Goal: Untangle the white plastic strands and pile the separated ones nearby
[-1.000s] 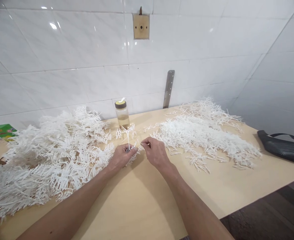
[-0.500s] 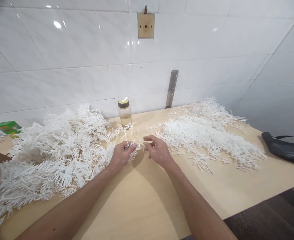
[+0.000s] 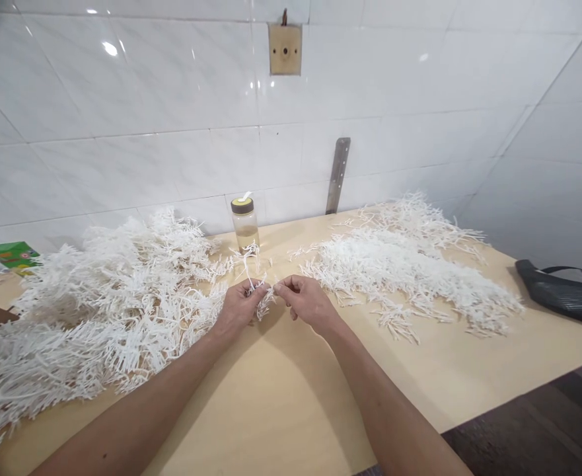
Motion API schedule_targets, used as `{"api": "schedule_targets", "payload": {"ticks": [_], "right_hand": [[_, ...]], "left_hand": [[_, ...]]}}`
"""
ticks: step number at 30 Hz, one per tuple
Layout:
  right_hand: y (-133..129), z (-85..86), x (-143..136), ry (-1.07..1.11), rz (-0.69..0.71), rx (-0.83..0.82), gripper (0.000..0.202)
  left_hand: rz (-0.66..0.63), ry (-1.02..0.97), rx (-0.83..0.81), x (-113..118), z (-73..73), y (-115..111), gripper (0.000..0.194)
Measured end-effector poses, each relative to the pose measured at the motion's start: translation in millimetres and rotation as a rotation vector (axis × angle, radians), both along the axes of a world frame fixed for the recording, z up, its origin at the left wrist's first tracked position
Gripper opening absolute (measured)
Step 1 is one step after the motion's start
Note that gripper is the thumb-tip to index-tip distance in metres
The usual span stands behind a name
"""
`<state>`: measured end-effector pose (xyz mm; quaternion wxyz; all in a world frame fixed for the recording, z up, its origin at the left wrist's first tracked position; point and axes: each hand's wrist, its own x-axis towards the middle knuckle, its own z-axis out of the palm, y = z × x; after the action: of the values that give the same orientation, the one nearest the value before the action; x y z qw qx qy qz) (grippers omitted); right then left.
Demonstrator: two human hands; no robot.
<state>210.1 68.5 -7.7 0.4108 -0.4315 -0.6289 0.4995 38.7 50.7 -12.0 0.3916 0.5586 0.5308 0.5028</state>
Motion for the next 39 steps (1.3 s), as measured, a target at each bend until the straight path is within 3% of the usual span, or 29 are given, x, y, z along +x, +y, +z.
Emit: {"api": "schedule_targets", "payload": {"ticks": [9, 13, 19, 23, 28, 32, 36, 39], "right_hand": [[-4.0, 0.3, -6.4, 0.02, 0.008, -0.067, 0.04], [-4.8, 1.8, -7.7, -0.039, -0.043, -0.034, 0.03], [-8.7, 8.6, -10.8, -0.179, -0.173, 0.056, 0.018], [-7.1, 8.5, -7.2, -0.349, -0.201, 0.164, 0.016], [-5.5, 2.3, -5.2, -0.628, -0.242, 0.399, 0.016], [-4.8, -3.5, -9.2, -0.794, -0.267, 0.488, 0.013], [3.9, -5.5, 0.8, -0.875, -0.391, 0.424, 0.015], [10.0, -4.0, 12.7, -0.743, -0.469, 0.343, 0.01]], "left_hand": [[0.067, 0.087, 0.129, 3.0, 1.1, -3.3, 0.03], [0.091, 0.092, 0.078, 4.2, 0.9, -3.9, 0.033], [-0.02, 0.08, -0.003, 3.3, 0.7, -3.7, 0.034], [-0.067, 0.061, -0.047, 1.2, -0.2, -2.8, 0.035], [-0.026, 0.109, -0.061, 1.1, -2.3, -0.8, 0.033], [-0.037, 0.168, -0.064, 2.6, -1.2, 0.0, 0.027], [-0.021, 0.174, -0.049, 0.9, 0.4, -1.4, 0.027], [0.029, 0.145, -0.044, -1.4, 0.6, -3.3, 0.028]]}}
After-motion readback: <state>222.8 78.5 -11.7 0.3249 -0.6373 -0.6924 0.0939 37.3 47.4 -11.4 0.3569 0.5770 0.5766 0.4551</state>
